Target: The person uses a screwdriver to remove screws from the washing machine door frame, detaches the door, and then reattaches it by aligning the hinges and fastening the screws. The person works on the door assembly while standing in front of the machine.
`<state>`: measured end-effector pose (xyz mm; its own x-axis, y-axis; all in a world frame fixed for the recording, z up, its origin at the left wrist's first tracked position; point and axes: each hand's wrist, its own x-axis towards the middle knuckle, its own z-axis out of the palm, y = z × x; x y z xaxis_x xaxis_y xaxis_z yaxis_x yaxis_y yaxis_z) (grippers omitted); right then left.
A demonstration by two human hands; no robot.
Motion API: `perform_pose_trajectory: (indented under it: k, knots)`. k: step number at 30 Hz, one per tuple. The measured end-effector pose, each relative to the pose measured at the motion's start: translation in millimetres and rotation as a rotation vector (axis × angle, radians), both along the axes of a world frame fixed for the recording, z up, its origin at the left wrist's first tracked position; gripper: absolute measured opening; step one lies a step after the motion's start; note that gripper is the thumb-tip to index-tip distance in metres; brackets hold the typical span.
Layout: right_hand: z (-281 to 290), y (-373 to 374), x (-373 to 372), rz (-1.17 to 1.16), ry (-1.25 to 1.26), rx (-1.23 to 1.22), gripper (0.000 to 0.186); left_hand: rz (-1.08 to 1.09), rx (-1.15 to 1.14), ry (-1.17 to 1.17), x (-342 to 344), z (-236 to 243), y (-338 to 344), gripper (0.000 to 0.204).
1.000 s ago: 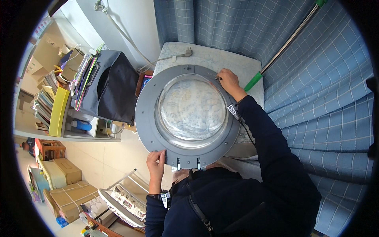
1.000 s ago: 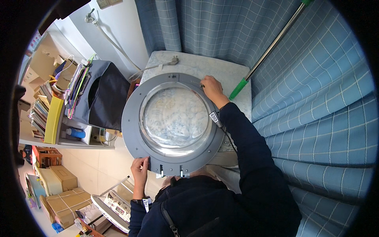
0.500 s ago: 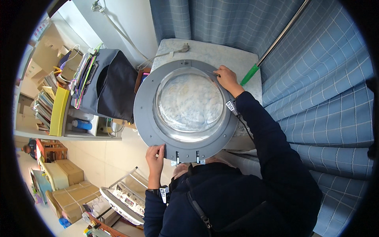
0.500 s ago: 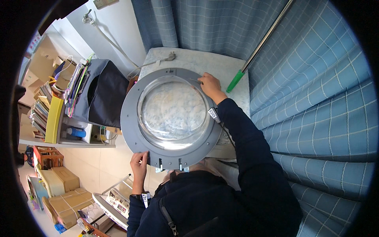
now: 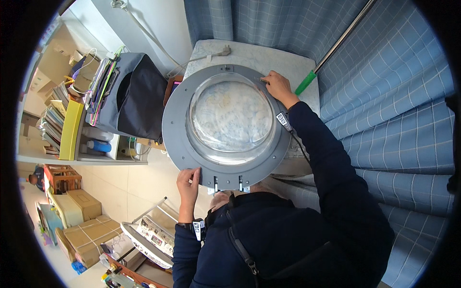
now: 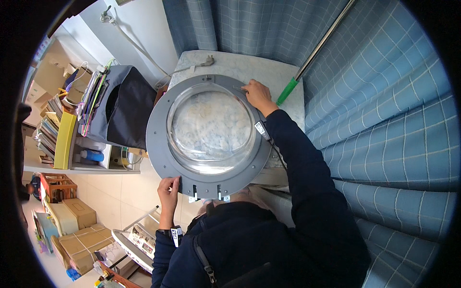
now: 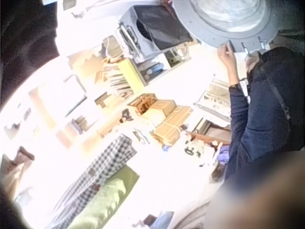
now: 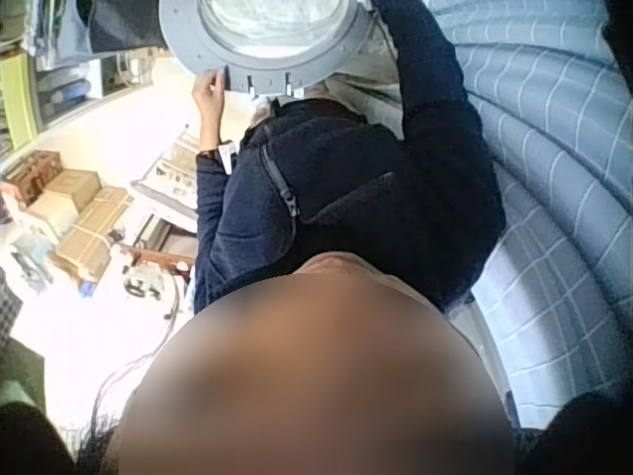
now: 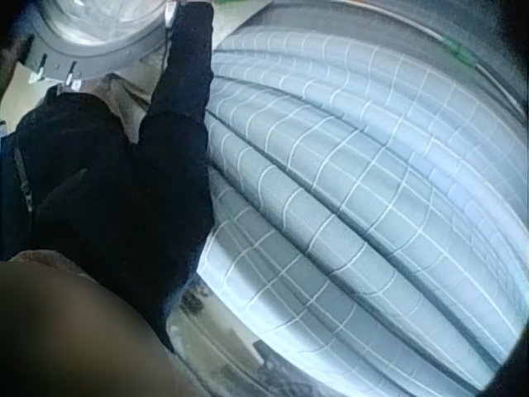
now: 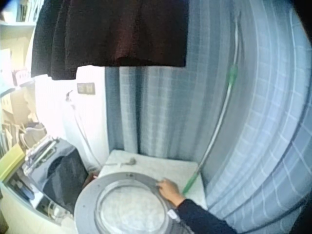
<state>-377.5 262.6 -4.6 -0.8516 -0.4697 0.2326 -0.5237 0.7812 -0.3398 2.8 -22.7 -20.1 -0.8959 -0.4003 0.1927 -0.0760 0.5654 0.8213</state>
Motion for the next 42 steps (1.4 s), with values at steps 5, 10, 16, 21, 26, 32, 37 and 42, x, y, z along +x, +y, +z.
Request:
perform_pose_trajectory:
  k: [5,10,16,21,26,32,37,42]
  knots:
    - [2.5,-1.1,1.3,0.017,-0.005,0.032,0.024,0.006,-0.001,-0.003,-0.2,0.6,0.4,0.006]
    - [5.3,0.0,3.9,0.010,0.007,0.107,0.026,0.012,0.009,-0.005,0.0,-3.9,-0.9,0.006]
    - [5.2,2.0,0.0,-0.023,-0.148,0.023,0.028,-0.001,0.035,-0.016,-0.5,-2.3,-2.5,0.006]
    - [16.1,40.1,0.6,-0.101,-0.016,-0.251,0.015,-0.054,0.143,-0.055,3.9,2.2,-11.7,0.007]
    - [28.5,103.7,49.0,-0.067,-0.344,-0.172,0.018,-0.062,0.263,-0.040,7.3,2.8,-23.2,0.010]
    - [2.4,131.7,108.7,-0.170,-0.470,-0.104,0.017,0.070,0.325,-0.049,3.3,1.0,-52.5,0.018]
    - [-20.3,132.6,124.0,-0.225,-0.530,-0.095,0.017,0.112,0.380,-0.032,2.0,-7.2,-78.5,0.019]
    - [-20.1,124.6,129.8,-0.223,-0.465,0.007,0.018,0.077,0.397,-0.052,5.7,-14.5,-101.7,0.023]
